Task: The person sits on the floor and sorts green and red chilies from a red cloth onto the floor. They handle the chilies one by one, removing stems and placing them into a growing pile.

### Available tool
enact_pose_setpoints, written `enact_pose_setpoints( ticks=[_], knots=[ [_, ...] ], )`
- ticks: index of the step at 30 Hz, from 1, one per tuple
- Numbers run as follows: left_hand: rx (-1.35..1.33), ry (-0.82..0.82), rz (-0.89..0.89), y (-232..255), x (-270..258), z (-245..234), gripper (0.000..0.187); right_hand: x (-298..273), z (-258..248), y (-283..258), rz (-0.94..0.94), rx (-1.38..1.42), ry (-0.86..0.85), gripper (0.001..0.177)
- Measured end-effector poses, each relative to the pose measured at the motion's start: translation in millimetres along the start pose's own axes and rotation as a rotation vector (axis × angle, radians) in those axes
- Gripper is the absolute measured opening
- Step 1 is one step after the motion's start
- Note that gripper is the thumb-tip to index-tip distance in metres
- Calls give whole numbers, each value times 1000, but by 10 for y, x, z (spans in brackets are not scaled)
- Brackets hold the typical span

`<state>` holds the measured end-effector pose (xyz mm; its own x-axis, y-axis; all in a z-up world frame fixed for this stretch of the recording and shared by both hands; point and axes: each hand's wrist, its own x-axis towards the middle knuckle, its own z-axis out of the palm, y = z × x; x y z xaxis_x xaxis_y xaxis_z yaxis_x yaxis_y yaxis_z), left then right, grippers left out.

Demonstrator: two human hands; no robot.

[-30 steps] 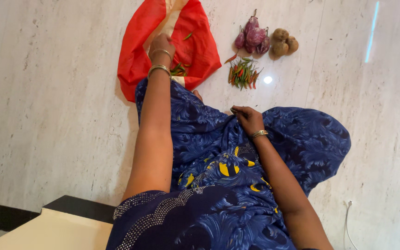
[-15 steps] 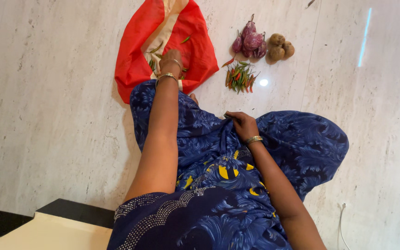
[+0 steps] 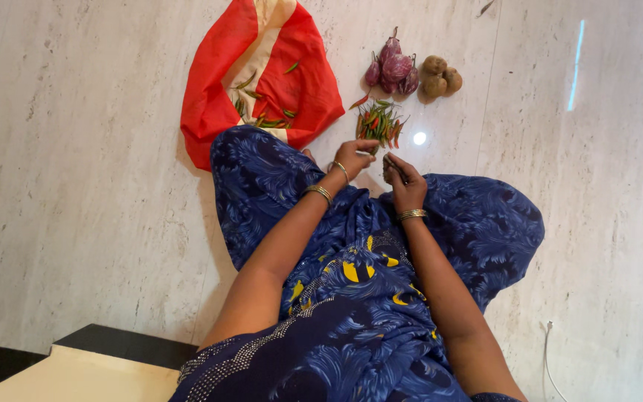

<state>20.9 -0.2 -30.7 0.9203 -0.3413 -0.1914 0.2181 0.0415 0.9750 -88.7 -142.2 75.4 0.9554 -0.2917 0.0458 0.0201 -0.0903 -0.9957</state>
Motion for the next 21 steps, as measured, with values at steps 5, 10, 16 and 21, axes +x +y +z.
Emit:
enact_pose_setpoints(
  ticks=[5,10,16,21],
  knots=[
    [66,0,-56,10,-323,340,40,33,-28,36,-7,-86,42,27],
    [142,104,10,109,-398,318,45,-22,18,-25,-65,-227,16,24],
    [267,206,118,170,-368,291,53,-67,52,-125,-142,-329,-68,22],
    [181,165,149,170,-322,265,49,-96,35,-138,-140,-350,-105,23]
  ],
)
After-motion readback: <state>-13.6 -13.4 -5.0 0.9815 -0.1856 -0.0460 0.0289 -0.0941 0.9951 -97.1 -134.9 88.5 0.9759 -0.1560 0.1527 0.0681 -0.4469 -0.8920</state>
